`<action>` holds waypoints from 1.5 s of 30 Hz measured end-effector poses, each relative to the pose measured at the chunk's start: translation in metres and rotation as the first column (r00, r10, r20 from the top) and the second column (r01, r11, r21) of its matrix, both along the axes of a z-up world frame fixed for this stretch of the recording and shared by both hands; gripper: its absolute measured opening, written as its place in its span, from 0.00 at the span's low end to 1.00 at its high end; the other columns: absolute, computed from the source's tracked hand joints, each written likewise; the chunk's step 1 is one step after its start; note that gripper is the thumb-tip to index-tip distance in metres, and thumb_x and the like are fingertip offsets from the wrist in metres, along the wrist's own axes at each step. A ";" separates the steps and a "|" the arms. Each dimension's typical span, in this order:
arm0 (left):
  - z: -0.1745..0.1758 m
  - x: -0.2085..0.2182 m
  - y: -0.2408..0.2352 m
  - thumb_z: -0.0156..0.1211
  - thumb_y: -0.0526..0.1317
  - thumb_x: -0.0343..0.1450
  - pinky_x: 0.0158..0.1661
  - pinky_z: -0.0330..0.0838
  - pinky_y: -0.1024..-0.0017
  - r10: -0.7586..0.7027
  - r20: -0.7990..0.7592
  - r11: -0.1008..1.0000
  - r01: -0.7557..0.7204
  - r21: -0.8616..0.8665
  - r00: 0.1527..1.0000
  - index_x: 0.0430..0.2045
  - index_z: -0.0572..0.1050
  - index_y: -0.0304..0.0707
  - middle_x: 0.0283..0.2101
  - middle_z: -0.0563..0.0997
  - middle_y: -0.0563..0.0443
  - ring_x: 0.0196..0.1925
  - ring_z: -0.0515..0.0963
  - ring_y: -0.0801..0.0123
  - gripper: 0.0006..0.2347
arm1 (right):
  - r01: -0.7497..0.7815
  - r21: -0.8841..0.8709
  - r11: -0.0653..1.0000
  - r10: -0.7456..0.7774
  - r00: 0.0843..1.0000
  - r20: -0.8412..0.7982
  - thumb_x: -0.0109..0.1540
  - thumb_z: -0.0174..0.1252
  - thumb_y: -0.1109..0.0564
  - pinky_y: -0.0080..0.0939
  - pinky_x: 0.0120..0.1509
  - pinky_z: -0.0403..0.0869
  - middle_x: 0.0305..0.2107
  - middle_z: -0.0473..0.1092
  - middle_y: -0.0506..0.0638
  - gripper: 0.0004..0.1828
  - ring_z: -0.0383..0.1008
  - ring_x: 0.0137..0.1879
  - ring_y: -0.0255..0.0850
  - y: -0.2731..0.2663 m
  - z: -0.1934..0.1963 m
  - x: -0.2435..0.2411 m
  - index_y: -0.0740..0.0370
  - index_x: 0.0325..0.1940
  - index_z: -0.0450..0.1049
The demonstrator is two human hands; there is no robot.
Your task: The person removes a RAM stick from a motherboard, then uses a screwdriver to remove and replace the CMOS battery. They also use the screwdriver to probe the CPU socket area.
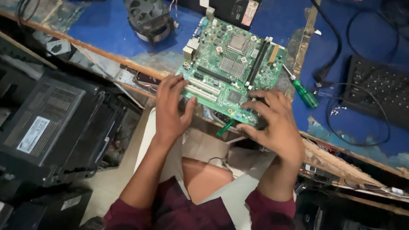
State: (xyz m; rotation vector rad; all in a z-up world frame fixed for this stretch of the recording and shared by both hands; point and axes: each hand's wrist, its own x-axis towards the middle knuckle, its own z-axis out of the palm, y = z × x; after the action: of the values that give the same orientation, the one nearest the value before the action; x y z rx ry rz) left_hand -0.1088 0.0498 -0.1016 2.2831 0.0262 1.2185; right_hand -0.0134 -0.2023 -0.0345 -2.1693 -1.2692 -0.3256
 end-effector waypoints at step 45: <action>0.022 0.015 0.007 0.79 0.40 0.59 0.62 0.64 0.55 -0.035 0.050 0.992 0.041 -0.121 0.998 0.43 0.79 0.36 0.56 0.78 0.42 0.60 0.73 0.48 0.20 | 0.289 0.201 0.936 -0.302 0.953 0.037 0.47 0.70 0.65 0.50 0.64 0.69 0.52 0.74 0.54 0.23 0.72 0.59 0.53 -0.022 -0.001 0.006 0.58 0.46 0.80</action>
State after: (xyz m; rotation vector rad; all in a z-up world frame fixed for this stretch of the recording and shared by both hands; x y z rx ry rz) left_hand -0.0942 0.0564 -0.0793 2.1397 0.0386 1.2173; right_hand -0.0076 -0.2246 -0.0359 -2.1926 -0.8997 -0.6230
